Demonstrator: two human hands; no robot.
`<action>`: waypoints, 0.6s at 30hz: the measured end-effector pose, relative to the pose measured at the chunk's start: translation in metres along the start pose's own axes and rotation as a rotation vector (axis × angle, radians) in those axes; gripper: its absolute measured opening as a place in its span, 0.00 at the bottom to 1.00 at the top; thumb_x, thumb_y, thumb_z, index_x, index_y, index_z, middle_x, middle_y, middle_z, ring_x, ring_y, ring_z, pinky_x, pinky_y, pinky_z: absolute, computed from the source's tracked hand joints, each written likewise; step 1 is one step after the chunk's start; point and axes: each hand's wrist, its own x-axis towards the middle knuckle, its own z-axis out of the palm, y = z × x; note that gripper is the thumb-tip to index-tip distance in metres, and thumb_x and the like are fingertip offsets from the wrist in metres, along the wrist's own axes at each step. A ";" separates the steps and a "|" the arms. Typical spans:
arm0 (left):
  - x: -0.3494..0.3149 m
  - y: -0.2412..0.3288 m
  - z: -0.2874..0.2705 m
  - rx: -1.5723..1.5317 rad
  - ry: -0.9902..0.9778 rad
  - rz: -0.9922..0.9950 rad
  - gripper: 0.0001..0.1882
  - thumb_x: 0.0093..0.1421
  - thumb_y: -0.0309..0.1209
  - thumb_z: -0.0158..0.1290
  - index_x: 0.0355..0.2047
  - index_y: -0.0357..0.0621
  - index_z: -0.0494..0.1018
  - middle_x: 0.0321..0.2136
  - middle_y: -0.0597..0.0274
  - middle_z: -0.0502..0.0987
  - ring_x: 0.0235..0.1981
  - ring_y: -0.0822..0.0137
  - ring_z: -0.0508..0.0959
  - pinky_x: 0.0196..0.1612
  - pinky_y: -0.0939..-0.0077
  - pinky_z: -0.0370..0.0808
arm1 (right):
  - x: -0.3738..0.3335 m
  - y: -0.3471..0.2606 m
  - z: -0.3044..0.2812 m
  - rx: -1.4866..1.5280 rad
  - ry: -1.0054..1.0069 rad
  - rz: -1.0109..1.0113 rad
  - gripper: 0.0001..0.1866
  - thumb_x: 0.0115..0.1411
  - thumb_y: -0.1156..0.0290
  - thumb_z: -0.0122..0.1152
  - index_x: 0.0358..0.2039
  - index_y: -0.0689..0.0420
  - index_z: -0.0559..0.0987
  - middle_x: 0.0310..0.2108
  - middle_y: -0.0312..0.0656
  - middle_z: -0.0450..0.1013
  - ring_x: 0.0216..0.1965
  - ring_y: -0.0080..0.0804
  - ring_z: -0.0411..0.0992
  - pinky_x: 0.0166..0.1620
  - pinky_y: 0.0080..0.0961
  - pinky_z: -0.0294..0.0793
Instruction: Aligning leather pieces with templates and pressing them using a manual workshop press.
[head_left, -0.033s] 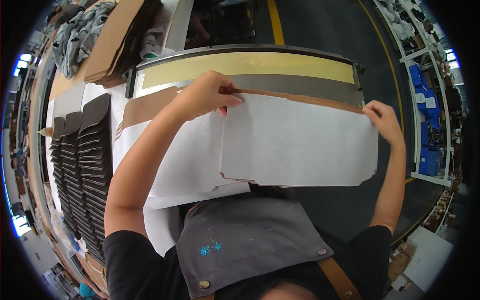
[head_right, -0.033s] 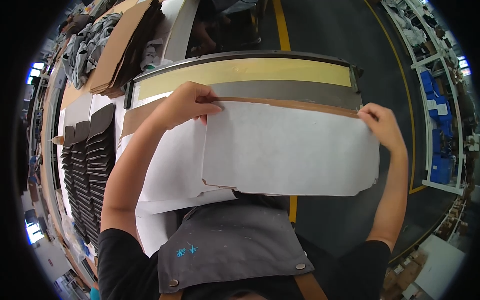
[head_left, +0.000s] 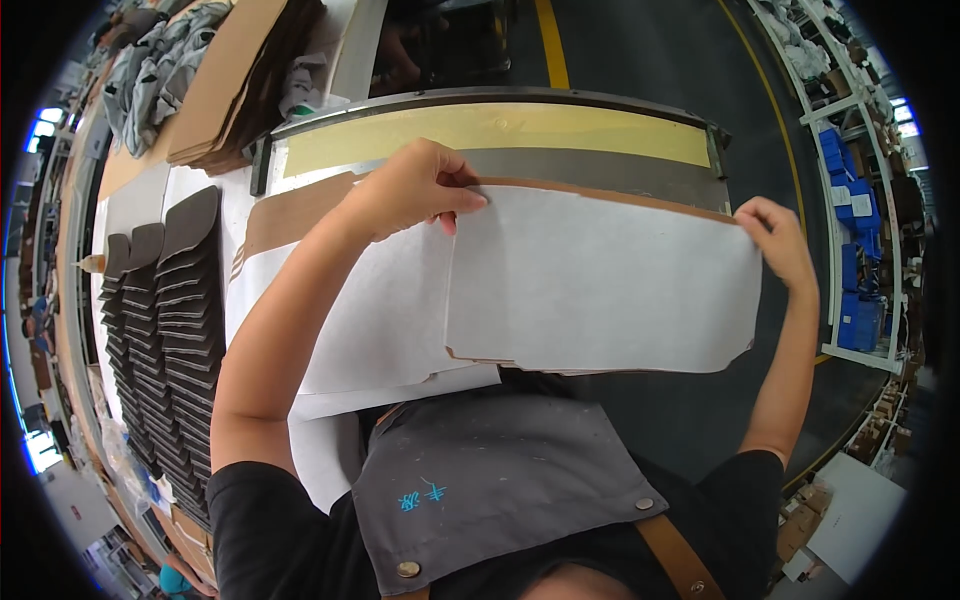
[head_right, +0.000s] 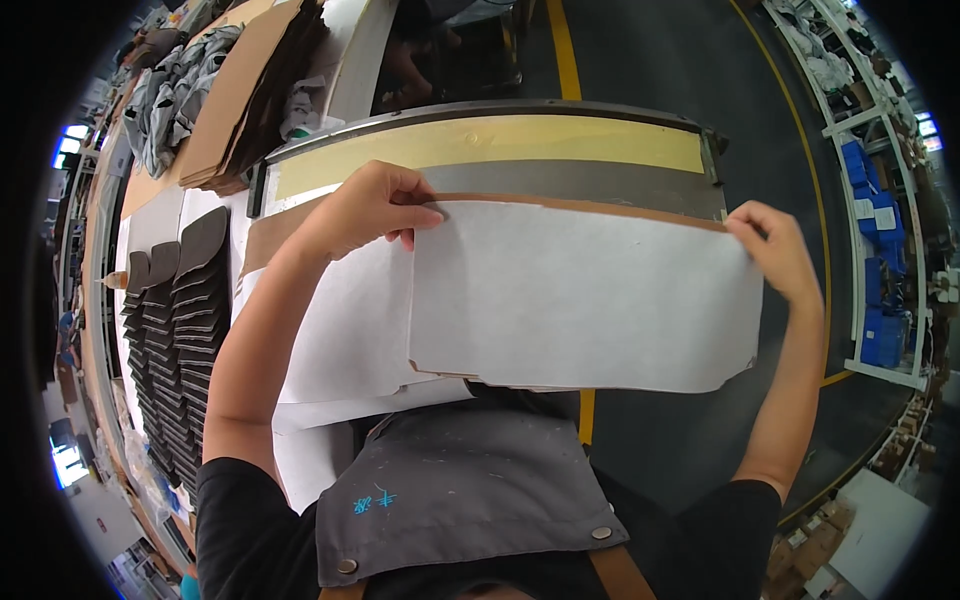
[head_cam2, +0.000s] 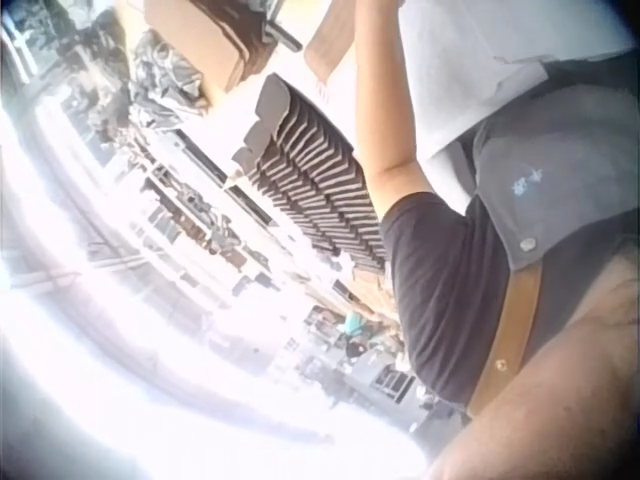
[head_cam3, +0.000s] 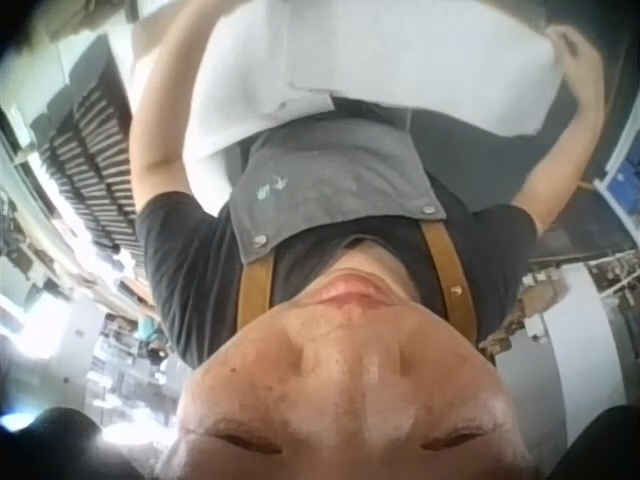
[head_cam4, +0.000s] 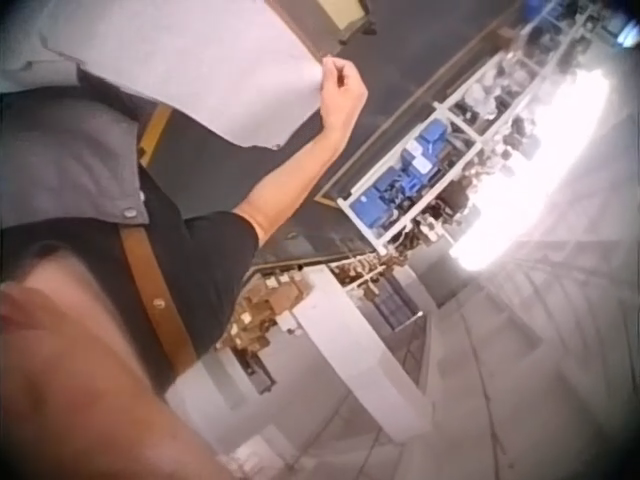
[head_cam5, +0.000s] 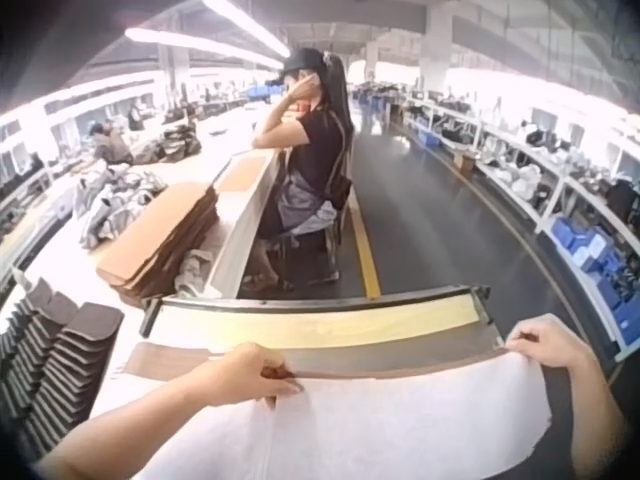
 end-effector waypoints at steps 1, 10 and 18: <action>-0.002 0.000 0.000 -0.133 -0.008 -0.013 0.11 0.54 0.27 0.60 0.33 0.29 0.78 0.22 0.55 0.77 0.19 0.70 0.78 0.23 0.78 0.69 | 0.002 0.000 -0.008 0.004 0.025 -0.029 0.08 0.61 0.72 0.57 0.28 0.63 0.76 0.22 0.29 0.68 0.26 0.15 0.63 0.30 0.16 0.62; -0.010 -0.007 0.008 -0.065 0.148 -0.055 0.12 0.55 0.25 0.60 0.37 0.29 0.76 0.23 0.61 0.77 0.24 0.73 0.78 0.27 0.80 0.72 | 0.014 0.014 0.012 -0.130 -0.042 0.150 0.08 0.60 0.71 0.59 0.29 0.64 0.75 0.21 0.34 0.69 0.25 0.18 0.63 0.33 0.19 0.64; -0.055 -0.044 -0.006 0.456 0.405 0.200 0.18 0.48 0.25 0.65 0.40 0.37 0.76 0.33 0.57 0.75 0.38 0.60 0.76 0.44 0.69 0.73 | 0.013 -0.018 0.043 -0.291 0.145 -0.202 0.06 0.58 0.73 0.61 0.35 0.61 0.76 0.38 0.41 0.72 0.42 0.34 0.70 0.44 0.27 0.71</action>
